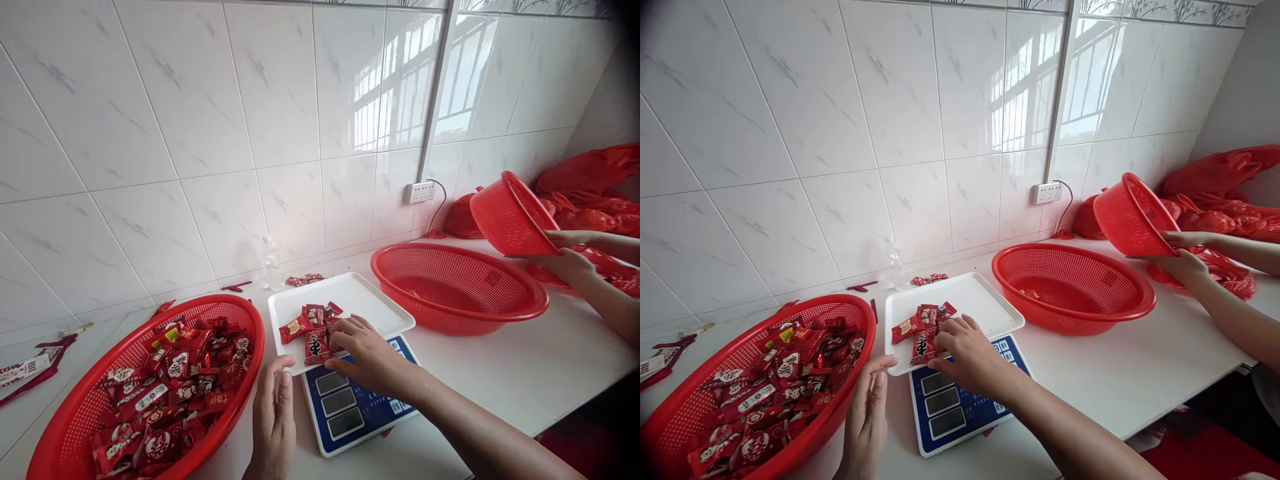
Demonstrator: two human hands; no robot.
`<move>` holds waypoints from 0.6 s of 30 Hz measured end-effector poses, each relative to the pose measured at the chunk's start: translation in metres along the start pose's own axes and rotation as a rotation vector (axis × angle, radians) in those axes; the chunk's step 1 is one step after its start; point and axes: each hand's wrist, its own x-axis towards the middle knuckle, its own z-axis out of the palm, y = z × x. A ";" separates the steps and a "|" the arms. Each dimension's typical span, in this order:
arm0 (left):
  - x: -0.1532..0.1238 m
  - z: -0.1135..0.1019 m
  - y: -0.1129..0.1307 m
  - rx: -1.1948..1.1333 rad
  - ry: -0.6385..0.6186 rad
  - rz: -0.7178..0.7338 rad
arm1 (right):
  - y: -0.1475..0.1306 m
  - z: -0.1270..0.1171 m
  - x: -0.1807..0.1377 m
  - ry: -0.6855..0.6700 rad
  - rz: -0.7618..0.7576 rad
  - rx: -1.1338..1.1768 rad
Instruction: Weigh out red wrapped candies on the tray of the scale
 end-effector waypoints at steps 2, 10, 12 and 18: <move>0.000 0.000 0.000 0.004 0.002 0.008 | -0.001 0.003 0.000 -0.011 0.013 -0.008; 0.001 0.000 0.001 0.030 0.006 0.067 | -0.001 0.000 -0.005 0.025 0.000 0.079; 0.000 -0.001 0.001 0.036 0.005 0.082 | -0.003 -0.004 -0.007 0.041 0.006 0.162; 0.000 -0.001 0.002 0.036 0.013 0.129 | -0.005 -0.023 -0.005 -0.018 0.037 0.434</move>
